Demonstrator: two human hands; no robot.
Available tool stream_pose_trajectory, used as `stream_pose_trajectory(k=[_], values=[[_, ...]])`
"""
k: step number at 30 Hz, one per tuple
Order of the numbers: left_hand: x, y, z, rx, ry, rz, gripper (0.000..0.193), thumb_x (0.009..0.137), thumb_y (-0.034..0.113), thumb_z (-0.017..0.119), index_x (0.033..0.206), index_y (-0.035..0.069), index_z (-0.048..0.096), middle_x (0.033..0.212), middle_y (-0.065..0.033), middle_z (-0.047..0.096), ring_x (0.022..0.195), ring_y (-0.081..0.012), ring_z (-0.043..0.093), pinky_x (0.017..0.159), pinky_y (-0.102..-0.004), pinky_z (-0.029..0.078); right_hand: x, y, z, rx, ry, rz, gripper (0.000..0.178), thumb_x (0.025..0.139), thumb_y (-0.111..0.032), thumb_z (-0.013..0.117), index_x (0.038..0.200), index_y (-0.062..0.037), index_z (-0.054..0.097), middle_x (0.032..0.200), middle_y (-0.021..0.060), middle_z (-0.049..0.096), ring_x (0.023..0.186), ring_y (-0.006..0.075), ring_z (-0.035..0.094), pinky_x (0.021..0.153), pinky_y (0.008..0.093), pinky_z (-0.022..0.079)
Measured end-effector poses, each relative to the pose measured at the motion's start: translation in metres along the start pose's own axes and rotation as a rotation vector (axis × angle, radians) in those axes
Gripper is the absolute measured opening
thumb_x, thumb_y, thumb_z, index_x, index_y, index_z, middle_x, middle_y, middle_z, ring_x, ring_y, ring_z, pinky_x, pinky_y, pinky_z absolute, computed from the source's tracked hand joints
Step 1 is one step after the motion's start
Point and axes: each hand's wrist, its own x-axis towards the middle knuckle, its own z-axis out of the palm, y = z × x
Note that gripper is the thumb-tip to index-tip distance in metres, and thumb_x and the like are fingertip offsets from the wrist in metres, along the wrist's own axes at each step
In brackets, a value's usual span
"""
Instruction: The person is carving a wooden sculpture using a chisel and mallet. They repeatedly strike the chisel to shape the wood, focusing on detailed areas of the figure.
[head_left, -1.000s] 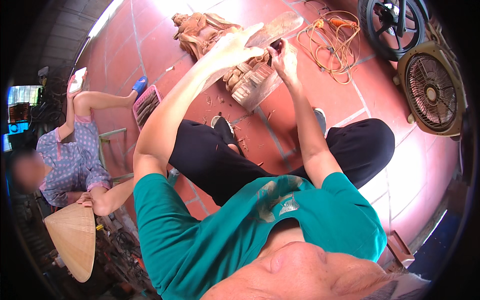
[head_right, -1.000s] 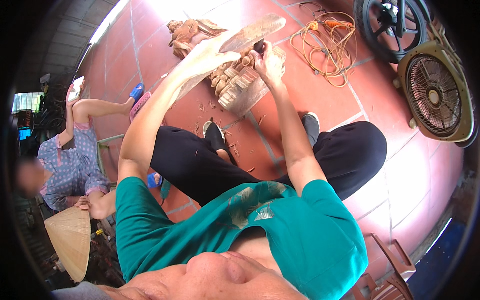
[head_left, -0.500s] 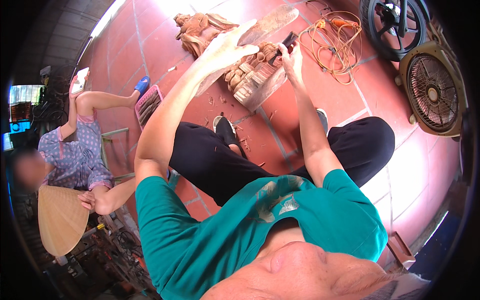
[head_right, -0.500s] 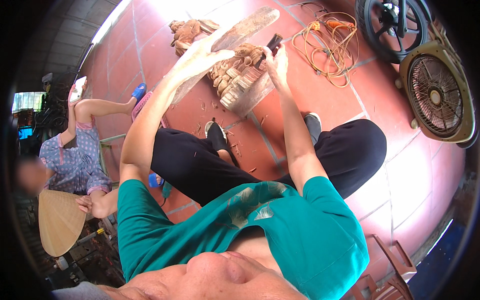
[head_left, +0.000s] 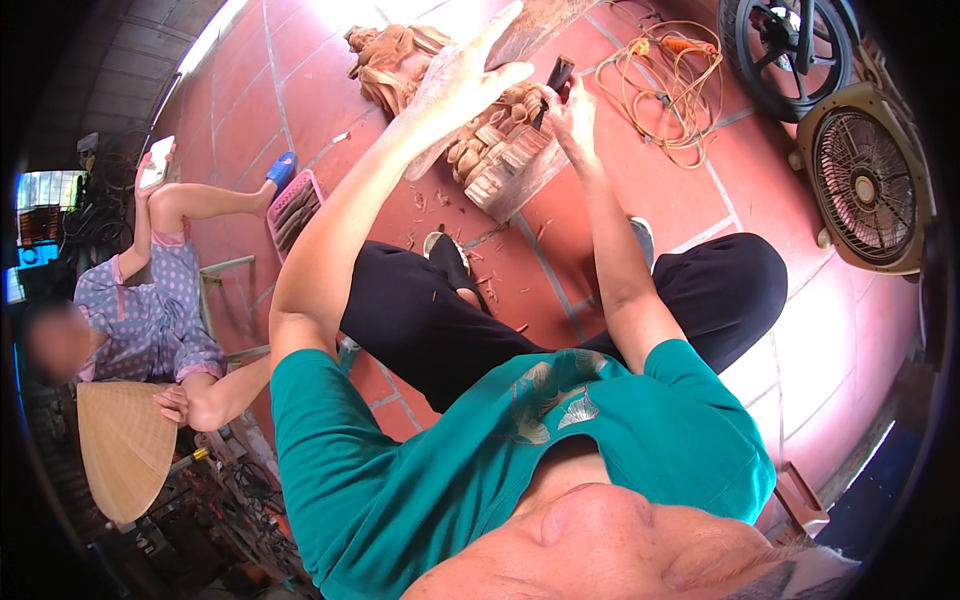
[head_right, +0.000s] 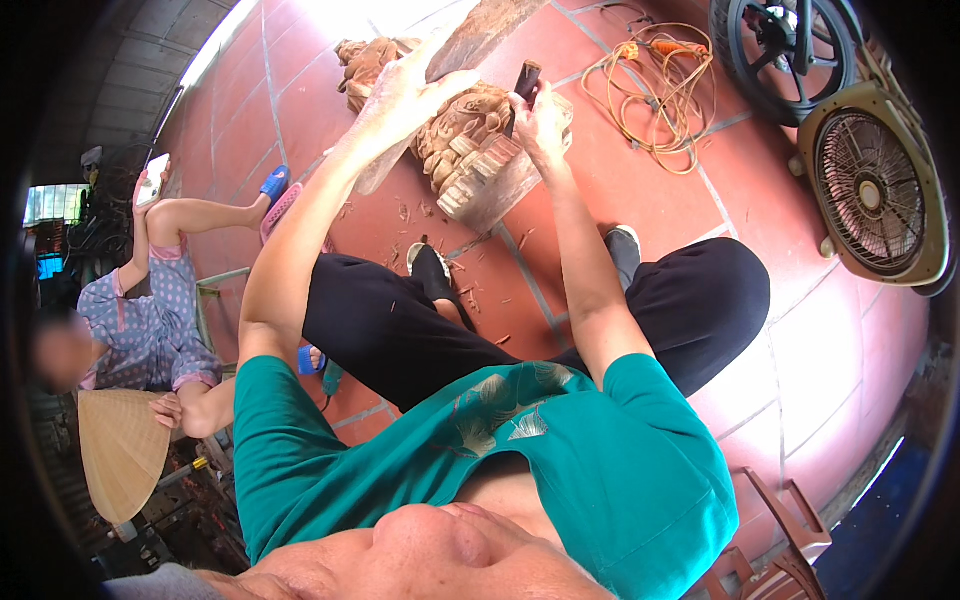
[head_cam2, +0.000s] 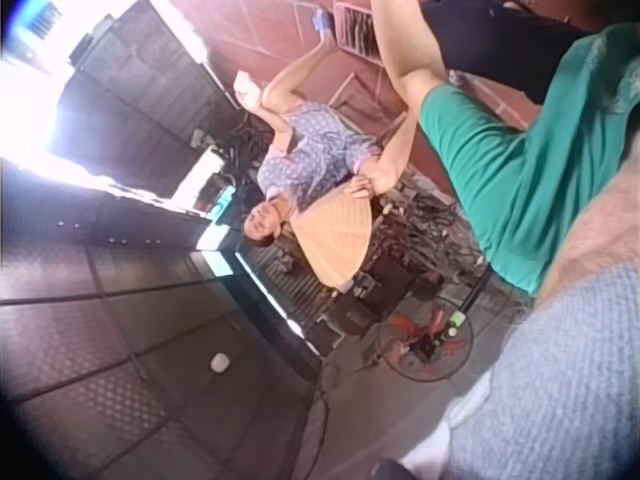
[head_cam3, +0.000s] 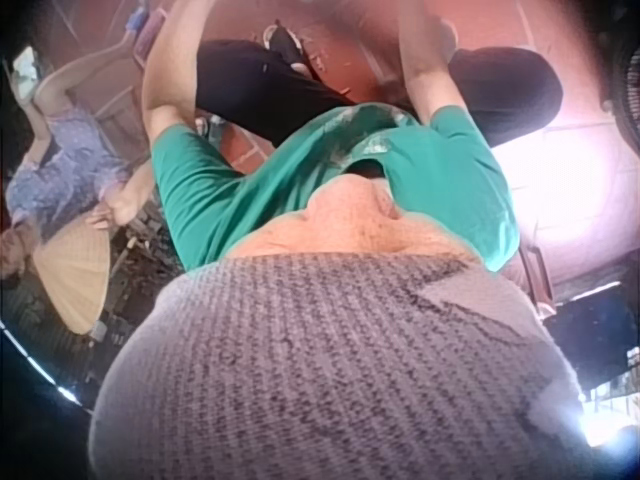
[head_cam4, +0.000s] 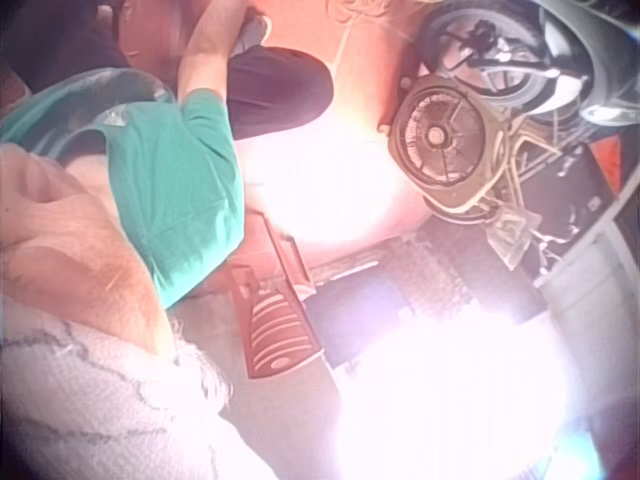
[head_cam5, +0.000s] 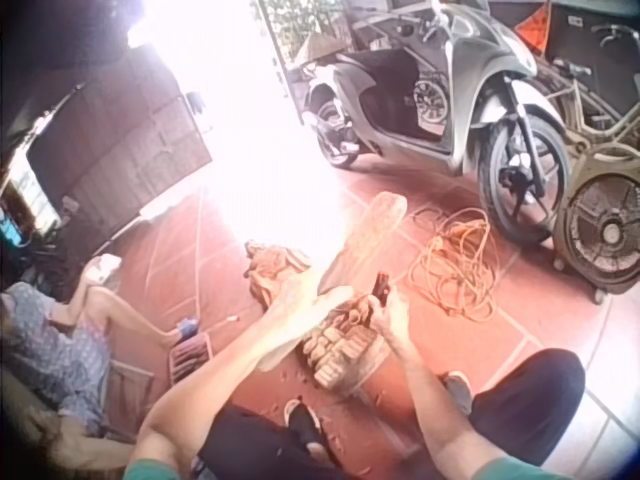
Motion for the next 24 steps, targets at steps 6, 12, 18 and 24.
stream_pose_trajectory(k=[6, 12, 18, 24], values=[[0.018, -0.077, 0.035, 0.219, -0.026, 0.209, 0.078, 0.086, 0.041, 0.069, 0.153, 0.015, 0.037, 0.110, -0.0273, 0.068, 0.101, -0.0399, 0.067, 0.096, -0.0467, 0.049, 0.001, -0.004, 0.004, -0.035, -0.048, 0.023, 0.047, 0.093, -0.019, 0.070, 0.128, 0.0036, 0.049, 0.096, 0.0132, 0.067, 0.082, 0.0192, 0.064, 0.076, 0.0332, 0.052], [0.009, -0.001, -0.003, -0.046, 0.083, 0.118, 0.077, 0.087, 0.041, 0.068, 0.152, 0.014, 0.038, 0.132, -0.0287, 0.058, 0.113, -0.0403, 0.063, 0.101, -0.0471, 0.046, 0.001, -0.010, -0.003, -0.027, -0.039, 0.008, 0.045, 0.093, -0.020, 0.069, 0.127, 0.0024, 0.049, 0.094, 0.0120, 0.066, 0.081, 0.0196, 0.064, 0.074, 0.0341, 0.052], [0.014, -0.043, 0.028, 0.214, -0.123, 0.064, 0.075, 0.086, 0.038, 0.068, 0.151, 0.014, 0.039, 0.126, -0.0301, 0.060, 0.114, -0.0399, 0.062, 0.101, -0.0479, 0.047, 0.000, -0.012, 0.005, -0.225, -0.071, -0.059, 0.044, 0.093, -0.023, 0.069, 0.126, -0.0005, 0.050, 0.101, 0.0175, 0.068, 0.088, 0.0283, 0.068, 0.078, 0.0406, 0.052], [0.009, -0.050, 0.021, -0.014, -0.121, 0.072, 0.078, 0.085, 0.041, 0.070, 0.152, 0.013, 0.039, 0.121, -0.0277, 0.064, 0.116, -0.0373, 0.062, 0.100, -0.0450, 0.047, 0.018, 0.013, -0.004, -0.128, -0.062, 0.096, 0.039, 0.091, -0.022, 0.071, 0.115, 0.0047, 0.056, 0.091, 0.0162, 0.071, 0.081, 0.0238, 0.070, 0.075, 0.0366, 0.054]])
